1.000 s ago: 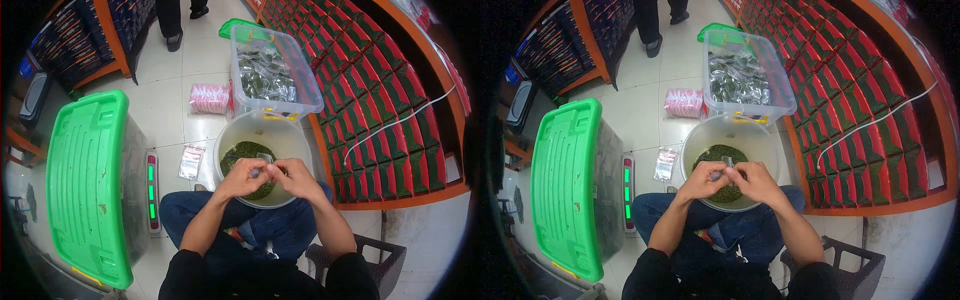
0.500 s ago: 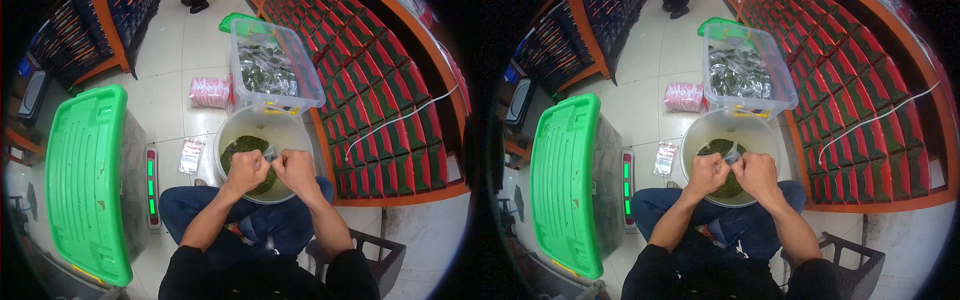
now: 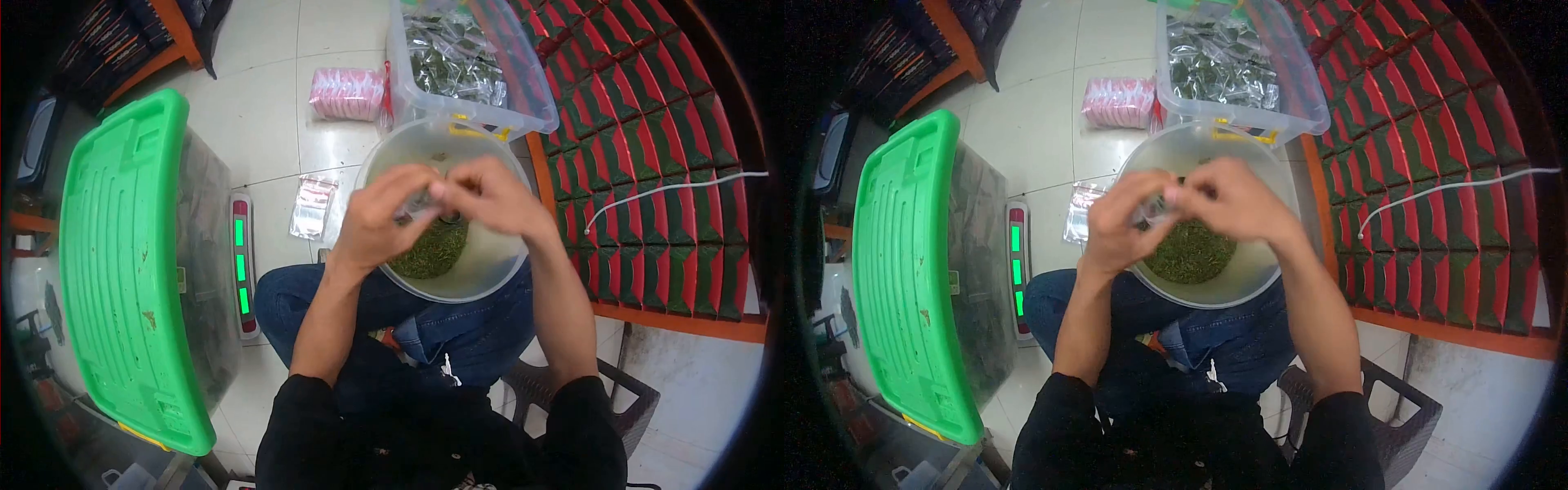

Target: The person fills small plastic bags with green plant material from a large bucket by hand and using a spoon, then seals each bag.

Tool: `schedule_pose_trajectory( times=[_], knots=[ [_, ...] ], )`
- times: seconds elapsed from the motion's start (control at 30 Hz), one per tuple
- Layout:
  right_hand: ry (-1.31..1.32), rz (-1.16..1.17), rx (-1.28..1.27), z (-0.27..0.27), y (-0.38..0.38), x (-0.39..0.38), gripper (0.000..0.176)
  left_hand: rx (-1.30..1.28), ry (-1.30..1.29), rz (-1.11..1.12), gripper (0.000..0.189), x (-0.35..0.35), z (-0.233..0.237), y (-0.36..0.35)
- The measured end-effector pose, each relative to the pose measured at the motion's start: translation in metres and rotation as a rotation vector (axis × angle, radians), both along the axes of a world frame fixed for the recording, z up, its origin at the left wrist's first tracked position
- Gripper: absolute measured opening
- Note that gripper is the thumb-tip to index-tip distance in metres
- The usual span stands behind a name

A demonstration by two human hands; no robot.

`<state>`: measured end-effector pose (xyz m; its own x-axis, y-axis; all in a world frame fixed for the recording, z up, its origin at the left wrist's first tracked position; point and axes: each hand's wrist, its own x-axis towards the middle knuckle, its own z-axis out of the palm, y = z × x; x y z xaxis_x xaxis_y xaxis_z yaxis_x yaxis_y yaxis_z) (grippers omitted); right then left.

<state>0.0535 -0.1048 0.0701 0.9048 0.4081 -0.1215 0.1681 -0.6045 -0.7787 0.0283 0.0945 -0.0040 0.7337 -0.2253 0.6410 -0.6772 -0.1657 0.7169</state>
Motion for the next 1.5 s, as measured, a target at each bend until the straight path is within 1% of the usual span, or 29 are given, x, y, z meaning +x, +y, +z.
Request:
schedule_pose_trajectory(
  times=[0.03, 0.07, 0.1, 0.17, 0.23, 0.27, 0.33, 0.4, 0.53, 0.6, 0.63, 0.67, 0.7, 0.73, 0.77, 0.83, 0.93, 0.97, 1.07, 1.1, 1.13, 1.17, 1.2, 1.27, 1.3, 1.37, 1.4, 1.47, 1.5],
  knots=[
    [0.23, -0.069, 0.151, -0.009, -0.002, 0.013, 0.031, -0.041, 0.034, 0.091, 0.05, 0.002, 0.001, 0.005],
    [0.157, -0.133, -0.005, -0.034, -0.003, 0.03, 0.03, -0.081, 0.065, 0.182, 0.05, 0.004, 0.0, 0.009],
    [0.079, -0.195, -0.159, -0.071, -0.005, 0.046, 0.03, -0.13, 0.084, 0.193, 0.053, 0.007, -0.003, 0.013],
    [-0.027, 0.114, -0.718, -0.152, -0.011, 0.053, 0.027, -0.161, 0.131, 0.199, 0.057, 0.006, 0.0, 0.014],
    [-0.07, 0.073, -0.757, -0.235, -0.022, 0.04, 0.025, -0.194, 0.17, 0.209, 0.061, 0.008, -0.003, 0.012],
    [-0.119, 0.039, -0.8, -0.256, -0.022, 0.037, 0.024, -0.199, 0.174, 0.182, 0.063, 0.01, -0.008, 0.011],
    [-0.096, 0.082, -0.761, -0.263, -0.016, 0.034, 0.022, -0.205, 0.201, 0.162, 0.065, 0.009, -0.011, 0.007],
    [-0.05, 0.131, -0.683, -0.271, -0.011, 0.021, 0.02, -0.334, 0.43, 0.024, 0.068, 0.005, -0.011, 0.004],
    [0.035, 0.194, -0.533, -0.274, -0.009, -0.007, 0.019, -0.362, 0.447, -0.069, 0.065, 0.009, -0.02, 0.0],
    [0.046, 0.219, -0.463, -0.268, -0.008, -0.01, 0.021, -0.366, 0.416, -0.053, 0.062, 0.013, -0.022, -0.003],
    [-0.04, 0.219, -0.351, -0.267, 0.0, -0.013, 0.017, -0.368, 0.382, -0.027, 0.059, 0.014, -0.022, -0.003],
    [-0.044, 0.22, -0.348, -0.26, -0.005, -0.013, 0.017, -0.365, 0.378, -0.026, 0.059, 0.015, -0.022, -0.002],
    [0.373, 0.102, -0.181, -0.208, 0.002, -0.009, 0.013, -0.35, 0.335, 0.011, 0.057, 0.015, -0.021, -0.001],
    [0.782, -0.025, -0.005, -0.174, 0.004, -0.009, 0.011, -0.336, 0.29, 0.042, 0.056, 0.014, -0.02, -0.001],
    [0.77, -0.028, -0.007, -0.167, -0.001, -0.01, 0.011, -0.339, 0.278, 0.039, 0.056, 0.014, -0.02, -0.002],
    [0.941, -0.212, 0.425, -0.151, -0.019, -0.01, 0.011, -0.307, 0.248, 0.091, 0.056, 0.015, -0.022, -0.002],
    [0.878, -0.137, 0.456, -0.134, -0.03, -0.022, 0.015, -0.3, 0.231, 0.139, 0.058, 0.012, -0.02, -0.004],
    [0.851, -0.161, 0.572, -0.129, -0.032, -0.028, 0.015, -0.302, 0.22, 0.129, 0.058, 0.01, -0.021, -0.006],
    [0.801, -0.197, 0.676, -0.092, -0.035, -0.04, 0.014, -0.233, 0.15, 0.22, 0.062, 0.004, -0.017, -0.009],
    [0.784, -0.179, 0.67, -0.079, -0.039, -0.044, 0.014, -0.222, 0.193, 0.244, 0.062, 0.0, -0.012, -0.011],
    [0.614, -0.335, 0.694, -0.066, -0.045, -0.048, 0.014, -0.214, 0.235, 0.269, 0.062, -0.003, -0.008, -0.012],
    [0.443, -0.489, 0.719, -0.053, -0.049, -0.048, 0.013, -0.203, 0.187, 0.287, 0.062, -0.002, -0.011, -0.014],
    [0.431, -0.475, 0.716, -0.04, -0.05, -0.043, 0.013, -0.21, 0.172, 0.294, 0.062, -0.004, -0.008, -0.015],
    [-0.164, -0.432, 0.619, -0.011, -0.053, -0.04, 0.013, -0.061, 0.173, 0.349, 0.062, -0.01, -0.004, -0.02],
    [-0.171, -0.44, 0.617, 0.004, -0.045, -0.042, 0.013, -0.031, 0.152, 0.365, 0.061, -0.012, -0.005, -0.024],
    [-0.416, -0.505, 0.325, 0.028, -0.013, -0.044, 0.012, 0.023, 0.094, 0.385, 0.062, -0.016, -0.003, -0.029],
    [-0.423, -0.509, 0.324, 0.034, -0.003, -0.045, 0.012, 0.078, 0.036, 0.419, 0.062, -0.017, -0.003, -0.03],
    [-0.678, -0.316, -0.044, 0.043, 0.012, -0.044, 0.01, 0.078, 0.033, 0.426, 0.062, -0.019, -0.005, -0.033],
    [-0.661, -0.316, -0.033, 0.041, 0.016, -0.042, 0.009, 0.081, 0.038, 0.436, 0.062, -0.019, -0.007, -0.034]
  ],
)
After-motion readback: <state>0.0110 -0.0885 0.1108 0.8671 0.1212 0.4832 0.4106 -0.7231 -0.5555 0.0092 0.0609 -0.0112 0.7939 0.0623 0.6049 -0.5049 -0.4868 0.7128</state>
